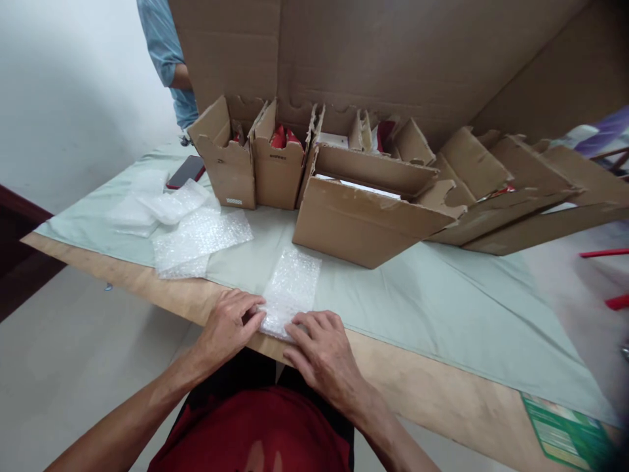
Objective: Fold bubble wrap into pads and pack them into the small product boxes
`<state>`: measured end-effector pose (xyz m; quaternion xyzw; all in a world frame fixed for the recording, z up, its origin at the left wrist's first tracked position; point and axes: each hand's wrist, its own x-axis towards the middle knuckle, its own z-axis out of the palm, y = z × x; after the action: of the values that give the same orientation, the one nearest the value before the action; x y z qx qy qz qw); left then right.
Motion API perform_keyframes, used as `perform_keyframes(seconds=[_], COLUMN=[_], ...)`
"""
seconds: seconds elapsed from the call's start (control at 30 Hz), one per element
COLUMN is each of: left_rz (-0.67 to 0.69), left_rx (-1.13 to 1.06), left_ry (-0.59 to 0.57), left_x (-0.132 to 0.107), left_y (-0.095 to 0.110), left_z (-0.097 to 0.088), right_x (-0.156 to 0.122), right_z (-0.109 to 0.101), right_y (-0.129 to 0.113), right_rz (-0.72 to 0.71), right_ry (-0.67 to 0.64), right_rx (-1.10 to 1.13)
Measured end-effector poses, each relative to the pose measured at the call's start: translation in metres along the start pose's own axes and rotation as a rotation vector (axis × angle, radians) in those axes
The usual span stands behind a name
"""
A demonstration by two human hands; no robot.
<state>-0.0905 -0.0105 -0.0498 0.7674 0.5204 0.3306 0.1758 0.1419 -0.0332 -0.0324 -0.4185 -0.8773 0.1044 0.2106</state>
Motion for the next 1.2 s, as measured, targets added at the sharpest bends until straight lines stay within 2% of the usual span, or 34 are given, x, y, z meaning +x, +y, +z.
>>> perform_keyframes(seconds=[0.1, 0.23, 0.4, 0.5, 0.57, 0.63, 0.73, 0.77, 0.83, 0.9, 0.97, 1.03, 1.1, 1.2], left_rz=[0.059, 0.181, 0.120, 0.094, 0.058, -0.031, -0.288, -0.389, -0.558, -0.646, -0.680, -0.705, -0.727, -0.741], left_rx=[-0.021, -0.017, 0.070, 0.142, 0.117, -0.005, -0.368, -0.529, -0.881, -1.198, -1.406, -1.495, -1.526, -1.549], left_ry=[0.044, 0.021, 0.022, 0.040, 0.084, 0.162, 0.222, 0.199, 0.081, -0.053, -0.101, -0.048, 0.015, 0.007], left_x=[-0.002, 0.001, 0.025, 0.039, 0.041, 0.035, 0.017, 0.011, 0.004, 0.004, 0.010, 0.018, 0.023, 0.023], left_y=[0.005, 0.007, -0.006, -0.011, -0.009, -0.004, 0.008, 0.012, 0.023, 0.033, 0.043, 0.050, 0.054, 0.057], left_z=[-0.004, -0.007, 0.005, 0.011, 0.012, 0.011, 0.010, 0.010, 0.011, 0.014, 0.018, 0.022, 0.023, 0.022], right_x=[0.005, 0.013, 0.015, 0.017, 0.020, 0.025, 0.028, 0.028, 0.027, 0.024, 0.020, 0.017, 0.014, 0.014], right_z=[0.002, 0.004, 0.004, 0.005, 0.007, 0.009, 0.010, 0.009, 0.007, 0.005, 0.005, 0.004, 0.002, -0.007], right_y=[0.005, 0.014, 0.012, 0.011, 0.016, 0.023, 0.032, 0.033, 0.031, 0.024, 0.015, 0.009, 0.008, 0.016], right_rz=[0.045, 0.137, 0.117, 0.072, 0.074, 0.120, 0.288, 0.354, 0.460, 0.491, 0.455, 0.385, 0.333, 0.381], right_ry=[0.030, 0.072, 0.224, 0.162, 0.105, 0.111, 0.203, 0.220, 0.222, 0.192, 0.156, 0.143, 0.196, 0.324], right_rx=[0.090, 0.211, -0.027, -0.137, -0.144, -0.071, 0.147, 0.228, 0.377, 0.497, 0.564, 0.560, 0.495, 0.415])
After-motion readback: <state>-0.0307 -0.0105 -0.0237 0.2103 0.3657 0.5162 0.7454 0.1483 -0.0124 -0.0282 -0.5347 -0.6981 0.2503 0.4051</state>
